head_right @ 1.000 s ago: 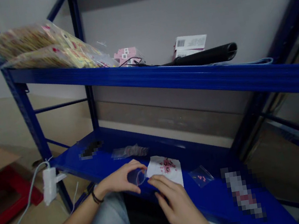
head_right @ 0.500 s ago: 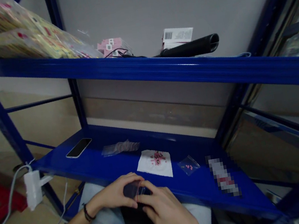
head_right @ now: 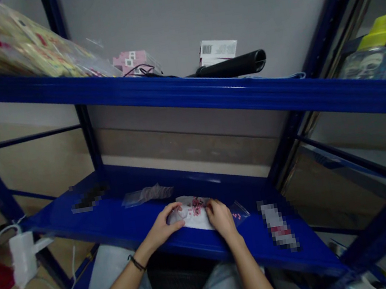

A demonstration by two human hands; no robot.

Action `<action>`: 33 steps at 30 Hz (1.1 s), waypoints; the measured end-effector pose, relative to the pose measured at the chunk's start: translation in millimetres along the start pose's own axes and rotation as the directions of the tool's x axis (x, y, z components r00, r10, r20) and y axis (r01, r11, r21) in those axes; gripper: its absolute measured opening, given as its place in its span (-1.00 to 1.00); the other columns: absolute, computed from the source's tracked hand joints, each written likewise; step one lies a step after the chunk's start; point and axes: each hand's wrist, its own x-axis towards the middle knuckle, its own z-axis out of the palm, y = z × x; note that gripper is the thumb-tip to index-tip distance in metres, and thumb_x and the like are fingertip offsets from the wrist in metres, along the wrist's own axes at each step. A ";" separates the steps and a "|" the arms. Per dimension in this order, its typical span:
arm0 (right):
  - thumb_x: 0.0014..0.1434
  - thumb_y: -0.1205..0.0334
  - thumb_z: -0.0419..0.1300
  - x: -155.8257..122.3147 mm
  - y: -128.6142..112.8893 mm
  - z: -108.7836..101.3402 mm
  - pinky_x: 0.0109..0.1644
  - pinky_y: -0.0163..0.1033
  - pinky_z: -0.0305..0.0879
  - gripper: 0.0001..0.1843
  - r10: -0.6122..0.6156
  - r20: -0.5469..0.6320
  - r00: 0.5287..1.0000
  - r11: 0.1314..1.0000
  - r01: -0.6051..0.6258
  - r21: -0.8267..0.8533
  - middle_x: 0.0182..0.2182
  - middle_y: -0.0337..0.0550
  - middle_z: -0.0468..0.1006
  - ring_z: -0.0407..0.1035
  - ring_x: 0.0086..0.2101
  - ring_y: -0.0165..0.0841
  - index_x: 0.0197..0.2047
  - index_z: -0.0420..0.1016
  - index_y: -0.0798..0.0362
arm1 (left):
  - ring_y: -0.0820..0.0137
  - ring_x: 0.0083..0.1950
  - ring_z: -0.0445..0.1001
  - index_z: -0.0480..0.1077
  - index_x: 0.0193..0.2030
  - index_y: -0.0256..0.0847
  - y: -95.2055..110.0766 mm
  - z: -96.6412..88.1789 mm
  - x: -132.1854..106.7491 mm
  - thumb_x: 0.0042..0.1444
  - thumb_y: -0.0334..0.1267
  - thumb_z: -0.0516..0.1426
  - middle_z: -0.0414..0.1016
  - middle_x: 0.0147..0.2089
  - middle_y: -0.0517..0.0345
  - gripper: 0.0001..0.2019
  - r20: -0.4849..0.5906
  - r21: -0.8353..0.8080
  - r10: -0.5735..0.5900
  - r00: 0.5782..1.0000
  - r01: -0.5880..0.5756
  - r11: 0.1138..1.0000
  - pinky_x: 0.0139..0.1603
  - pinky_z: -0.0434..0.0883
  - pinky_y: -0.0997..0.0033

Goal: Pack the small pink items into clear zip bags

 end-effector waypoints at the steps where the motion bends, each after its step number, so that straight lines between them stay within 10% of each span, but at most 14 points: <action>1: 0.25 0.31 0.06 0.1 -0.5 4.2 -0.13 -0.30 0.25 -0.81 0.001 0.004 1.000 1.000 -0.001 -0.015 -0.22 -0.05 0.60 0.49 -0.19 -0.26 -0.18 0.51 0.05 | 0.12 0.14 0.41 0.44 0.12 -0.17 -3.5 3.8 2.1 -0.01 -0.22 0.35 0.49 0.10 -0.02 -0.49 -0.031 -0.007 -0.004 1.000 0.004 1.000 0.22 0.25 0.17; 20: 0.26 0.34 0.03 28.7 6.4 -13.3 -0.13 -0.29 0.27 -0.72 -0.154 0.169 0.974 0.987 0.160 -0.019 -0.28 -0.09 0.55 0.47 -0.24 -0.29 -0.28 0.60 0.05 | 0.14 0.12 0.41 0.41 0.15 -0.17 -11.9 6.3 8.1 0.03 -0.16 0.34 0.49 0.06 0.02 -0.47 0.006 -0.276 -0.006 1.000 0.007 0.961 0.17 0.27 0.25; 26: 0.28 0.06 0.07 24.5 -46.2 -46.8 -0.18 -0.27 0.31 -0.66 -0.227 0.037 0.973 0.887 0.191 0.421 -0.29 -0.11 0.61 0.47 -0.28 -0.28 -0.22 0.60 0.06 | 0.15 0.07 0.43 0.45 0.10 -0.18 -7.2 8.7 6.7 0.03 -0.18 0.34 0.52 0.02 0.01 -0.53 -0.050 -0.216 0.000 0.999 -0.010 0.976 0.16 0.28 0.24; 33: 0.35 -0.03 -0.03 28.5 -73.4 -48.9 -0.24 -0.29 0.26 -0.48 -0.248 -0.006 0.969 0.933 0.240 0.268 -0.45 -0.12 0.58 0.44 -0.39 -0.32 -0.45 0.57 0.05 | 0.17 0.05 0.43 0.47 0.08 -0.18 -3.0 7.3 5.3 0.00 -0.19 0.35 0.53 -0.01 0.03 -0.54 -0.038 -0.208 0.008 0.999 -0.015 0.978 0.15 0.29 0.24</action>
